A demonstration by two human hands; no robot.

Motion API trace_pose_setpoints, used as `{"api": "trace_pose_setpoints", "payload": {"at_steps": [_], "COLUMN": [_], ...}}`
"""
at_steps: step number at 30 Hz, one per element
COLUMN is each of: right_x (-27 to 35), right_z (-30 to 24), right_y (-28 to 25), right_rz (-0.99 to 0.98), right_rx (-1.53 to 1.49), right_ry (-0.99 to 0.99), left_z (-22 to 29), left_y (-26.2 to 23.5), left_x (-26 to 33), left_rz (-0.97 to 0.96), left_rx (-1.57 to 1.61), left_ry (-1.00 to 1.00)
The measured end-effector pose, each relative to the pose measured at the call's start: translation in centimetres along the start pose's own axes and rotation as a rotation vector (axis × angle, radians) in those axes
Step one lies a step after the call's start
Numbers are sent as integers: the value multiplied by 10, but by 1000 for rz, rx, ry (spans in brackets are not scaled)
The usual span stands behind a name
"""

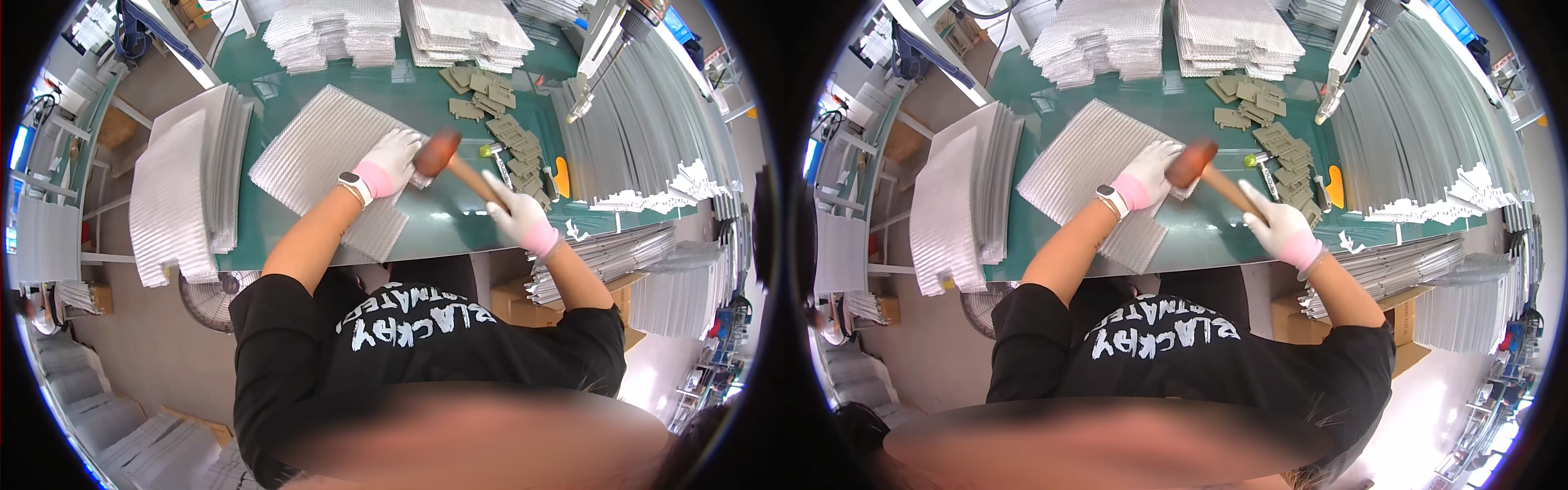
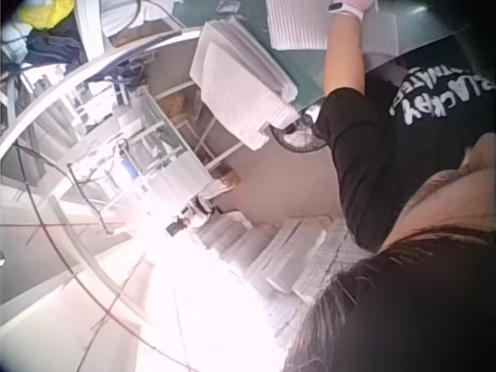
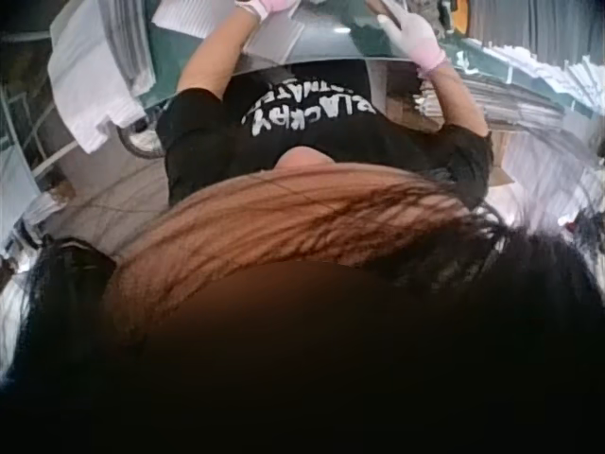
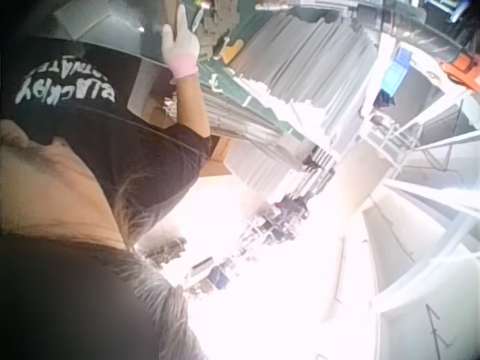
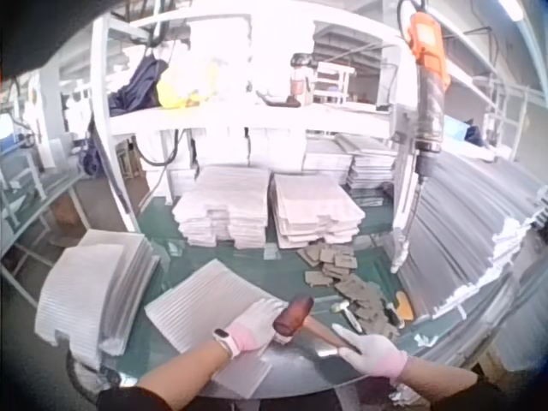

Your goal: Assembling and flattening corrugated filter sheets using a rubber mallet at a factory workbench.

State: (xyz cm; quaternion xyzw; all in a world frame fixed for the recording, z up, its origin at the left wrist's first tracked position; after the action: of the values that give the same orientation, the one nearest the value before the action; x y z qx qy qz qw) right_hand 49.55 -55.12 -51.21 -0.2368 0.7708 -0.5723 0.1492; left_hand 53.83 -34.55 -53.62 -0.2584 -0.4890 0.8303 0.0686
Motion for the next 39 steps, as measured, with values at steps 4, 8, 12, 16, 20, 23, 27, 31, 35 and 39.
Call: {"api": "trace_pose_setpoints", "payload": {"at_steps": [4, 8, 12, 16, 20, 23, 27, 31, 35, 39], "right_x": [3, -7, -6, -16, -14, 18, 56, 71, 56, 39], "right_z": [15, 12, 38, 24, 48, 45, 40, 36, 24, -25], "right_y": [-24, -2, -41, -35, -33, -35, -8, 9, -19, -89], "right_rz": [494, 101, 550, 390, 234, 296, 293, 248, 321, 452], "right_rx": [-555, 68, -582, -115, -117, -881, -944, -936, -665, -519], "right_ry": [4, -205, 40, -258, -11, 328, 437, 442, 239, 41], "left_z": [-10, -8, -8, -13, -15, -10, -8, -33, -16, -10], "left_y": [19, 14, 15, 19, 12, 1, 9, 33, 20, -33], "left_x": [3, 2, 1, 1, -5, -22, -34, -35, -43, -23], "left_rz": [5, 45, 69, 47, 123, 148, 134, -36, -141, 309], "left_rx": [-61, -31, -76, -72, -78, -187, -278, -346, -405, -75], "left_ry": [61, 44, 88, 83, 120, 200, 175, 49, 63, 56]}}
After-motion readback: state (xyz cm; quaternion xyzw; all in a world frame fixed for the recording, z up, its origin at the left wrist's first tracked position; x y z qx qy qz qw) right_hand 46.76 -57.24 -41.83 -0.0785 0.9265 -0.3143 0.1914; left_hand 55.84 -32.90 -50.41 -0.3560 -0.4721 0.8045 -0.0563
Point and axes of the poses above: each hand's wrist, its own x-axis away from the middle knuckle, its own y-axis out of the palm, z = x × y, the point moved 10 cm from there along -x, towards the middle knuckle, and after that the axes turned 13 degrees about z, right-handed, at the moved point
